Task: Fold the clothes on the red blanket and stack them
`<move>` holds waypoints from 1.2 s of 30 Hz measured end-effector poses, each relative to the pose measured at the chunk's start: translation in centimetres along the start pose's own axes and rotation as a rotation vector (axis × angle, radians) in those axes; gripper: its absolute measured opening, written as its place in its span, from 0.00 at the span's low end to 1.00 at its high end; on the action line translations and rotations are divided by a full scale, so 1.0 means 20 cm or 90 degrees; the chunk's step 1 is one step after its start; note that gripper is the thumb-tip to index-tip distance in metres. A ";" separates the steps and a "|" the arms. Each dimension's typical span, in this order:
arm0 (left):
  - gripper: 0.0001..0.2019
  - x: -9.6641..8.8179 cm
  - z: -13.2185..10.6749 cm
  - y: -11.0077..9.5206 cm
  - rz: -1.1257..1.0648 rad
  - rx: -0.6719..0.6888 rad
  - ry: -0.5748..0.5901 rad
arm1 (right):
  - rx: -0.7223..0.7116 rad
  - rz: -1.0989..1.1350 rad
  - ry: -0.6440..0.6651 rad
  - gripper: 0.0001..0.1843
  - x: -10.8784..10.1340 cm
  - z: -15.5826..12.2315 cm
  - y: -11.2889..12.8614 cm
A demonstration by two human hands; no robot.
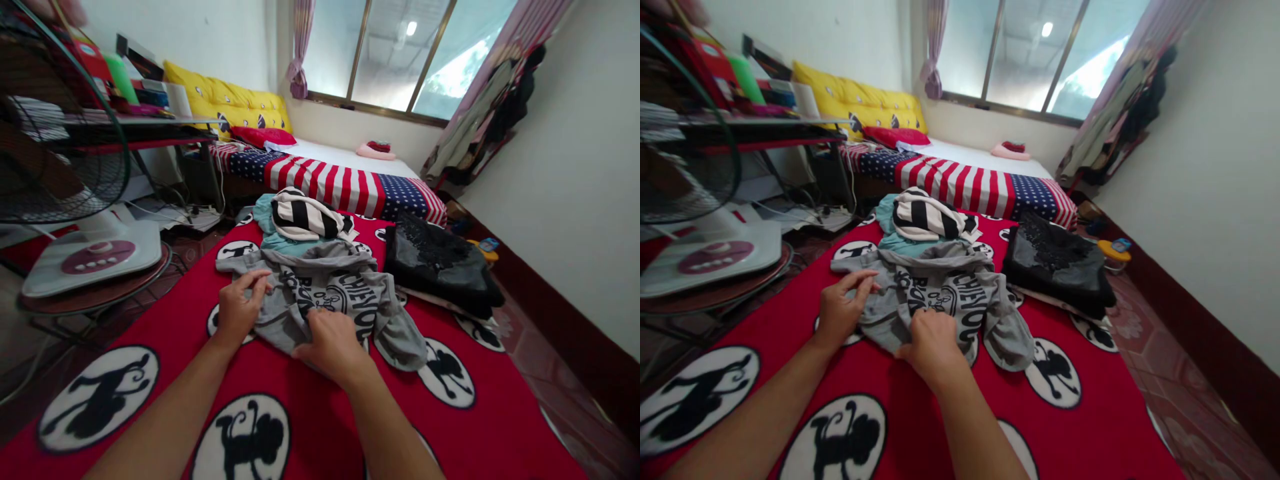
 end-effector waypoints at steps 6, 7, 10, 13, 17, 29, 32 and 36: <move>0.14 -0.15 0.07 0.15 -0.031 -0.092 -0.108 | -0.206 0.148 0.032 0.07 0.00 -0.14 0.26; 0.15 -0.16 0.08 0.20 -0.055 -0.117 -0.118 | -0.290 0.249 0.042 0.08 -0.03 -0.20 0.34; 0.18 -0.19 0.10 0.35 -0.129 -0.190 -0.129 | -0.500 0.512 0.033 0.24 -0.15 -0.33 0.48; 0.19 -0.20 0.10 0.45 -0.172 -0.245 -0.148 | -0.427 0.546 -0.201 0.30 -0.28 -0.25 0.31; 0.21 -0.16 0.09 0.48 -0.123 -0.254 -0.092 | -0.002 0.278 -0.438 0.22 -0.34 -0.11 -0.27; 0.36 0.01 0.04 0.33 0.400 -0.076 0.178 | 0.244 0.280 -0.232 0.15 -0.21 -0.08 -0.78; 0.20 0.04 0.04 0.31 0.320 -0.069 0.230 | 0.149 0.492 -0.448 0.14 -0.39 -0.18 -0.70; 0.13 -0.16 0.11 0.31 0.103 -0.135 -0.025 | 0.140 0.579 -0.899 0.11 -0.61 -0.52 -0.66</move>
Point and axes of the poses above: each hand's wrist, its own z-axis towards the middle knuckle, its own x-axis out of the palm, y = z × x, the point moved 7 cm from there along z, towards the middle knuckle, and after that the axes turned 2 degrees about y, right-handed, at the moved point
